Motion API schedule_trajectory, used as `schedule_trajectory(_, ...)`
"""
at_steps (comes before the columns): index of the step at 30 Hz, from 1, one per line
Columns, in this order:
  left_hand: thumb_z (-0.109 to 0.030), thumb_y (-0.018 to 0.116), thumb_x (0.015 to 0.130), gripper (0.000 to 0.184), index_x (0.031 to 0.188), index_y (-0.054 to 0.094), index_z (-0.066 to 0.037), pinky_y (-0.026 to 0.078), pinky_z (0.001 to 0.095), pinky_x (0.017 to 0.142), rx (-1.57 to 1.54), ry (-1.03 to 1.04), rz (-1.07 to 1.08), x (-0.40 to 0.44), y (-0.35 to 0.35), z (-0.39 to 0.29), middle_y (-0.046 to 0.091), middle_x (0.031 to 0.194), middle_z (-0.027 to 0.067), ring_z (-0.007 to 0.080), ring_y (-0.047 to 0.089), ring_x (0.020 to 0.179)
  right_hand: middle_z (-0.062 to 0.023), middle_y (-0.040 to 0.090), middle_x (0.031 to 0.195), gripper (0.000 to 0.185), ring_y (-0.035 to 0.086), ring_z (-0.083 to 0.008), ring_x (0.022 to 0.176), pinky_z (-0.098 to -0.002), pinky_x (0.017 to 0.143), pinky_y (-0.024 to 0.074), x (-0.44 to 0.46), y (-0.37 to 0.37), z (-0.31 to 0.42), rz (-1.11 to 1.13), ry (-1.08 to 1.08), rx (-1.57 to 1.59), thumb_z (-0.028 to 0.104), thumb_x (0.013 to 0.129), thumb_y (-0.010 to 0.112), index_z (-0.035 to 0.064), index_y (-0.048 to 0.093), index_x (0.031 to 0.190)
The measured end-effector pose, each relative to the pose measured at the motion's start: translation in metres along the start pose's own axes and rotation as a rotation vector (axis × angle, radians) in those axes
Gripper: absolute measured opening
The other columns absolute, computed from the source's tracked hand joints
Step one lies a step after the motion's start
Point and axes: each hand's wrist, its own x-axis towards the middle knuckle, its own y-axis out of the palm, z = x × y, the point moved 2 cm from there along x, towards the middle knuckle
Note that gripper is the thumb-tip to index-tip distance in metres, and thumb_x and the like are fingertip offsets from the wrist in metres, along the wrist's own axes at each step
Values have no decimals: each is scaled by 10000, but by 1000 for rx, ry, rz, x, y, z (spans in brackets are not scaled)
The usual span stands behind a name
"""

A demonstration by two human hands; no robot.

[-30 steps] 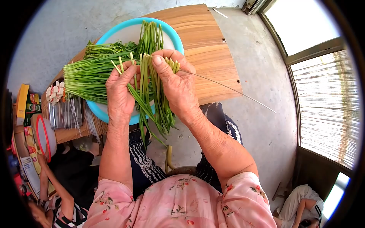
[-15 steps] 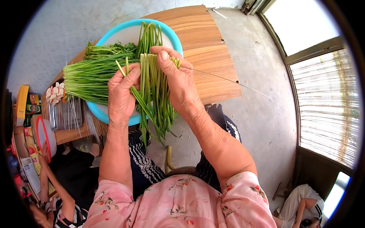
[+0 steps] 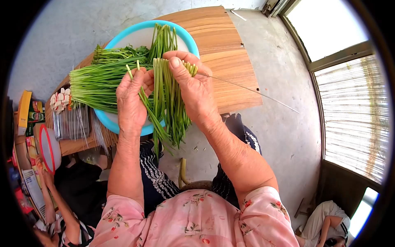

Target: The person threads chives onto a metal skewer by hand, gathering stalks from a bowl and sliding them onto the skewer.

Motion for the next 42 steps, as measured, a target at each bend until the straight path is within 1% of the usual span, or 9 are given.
schedule_trajectory(2,-177,571,890,194,965,583,1,459,246,715,-1,-3,-11,0,-3,2,627,852,49,113,568,743,-56,636,870,273,584,-99,765,-238,695,494,-3,5,1,22,-7,47,242,885,588,22,582,1047)
schedule_trajectory(8,-147,603,866,165,936,607,3,434,229,700,-37,0,-12,3,-9,8,621,847,19,88,546,747,-45,636,869,270,580,-90,762,-231,696,491,-3,7,-1,19,-22,5,230,875,605,22,584,1046)
schedule_trajectory(11,-140,607,862,159,939,612,-1,432,226,699,-93,-23,-12,4,-10,9,623,845,19,85,545,752,-60,638,941,294,598,-112,833,-257,749,496,-3,5,-3,48,-23,-21,265,895,566,42,577,1086)
schedule_trajectory(16,-120,615,853,159,948,624,7,444,230,719,-93,-25,-4,6,-13,12,630,852,27,91,555,771,-37,632,872,267,572,-85,773,-228,703,484,-3,7,-4,10,-28,32,235,874,607,29,591,1044)
schedule_trajectory(25,-95,639,834,249,1044,618,37,464,214,709,333,131,19,-4,-5,4,642,931,38,76,565,778,-20,618,869,264,551,-81,782,-227,705,470,-2,5,-6,6,-94,-45,238,873,609,35,595,1040)
schedule_trajectory(28,-155,615,862,269,1053,614,34,466,221,729,326,102,93,-6,-1,3,637,946,48,76,568,793,-23,619,875,264,554,-84,780,-234,704,474,-1,2,-2,-42,-48,-3,246,876,605,37,597,1036)
schedule_trajectory(32,-234,562,897,315,1069,599,27,470,252,756,47,-24,-4,-2,-3,6,623,944,58,115,573,841,-25,612,908,292,556,-88,801,-239,735,465,0,-3,-1,-66,-11,-29,299,890,570,52,603,1041)
schedule_trajectory(35,-193,568,890,291,1065,596,38,466,256,773,156,-56,-13,2,-16,7,622,961,68,136,573,863,-36,619,891,306,564,-99,786,-246,720,475,-2,-1,4,-49,45,82,300,883,581,37,599,1038)
schedule_trajectory(42,-91,551,877,251,1082,571,53,466,263,779,-15,-34,-15,-1,-2,4,614,962,75,130,572,865,-46,623,872,318,566,-101,773,-254,709,478,6,-7,-6,-67,31,82,297,873,593,18,600,1024)
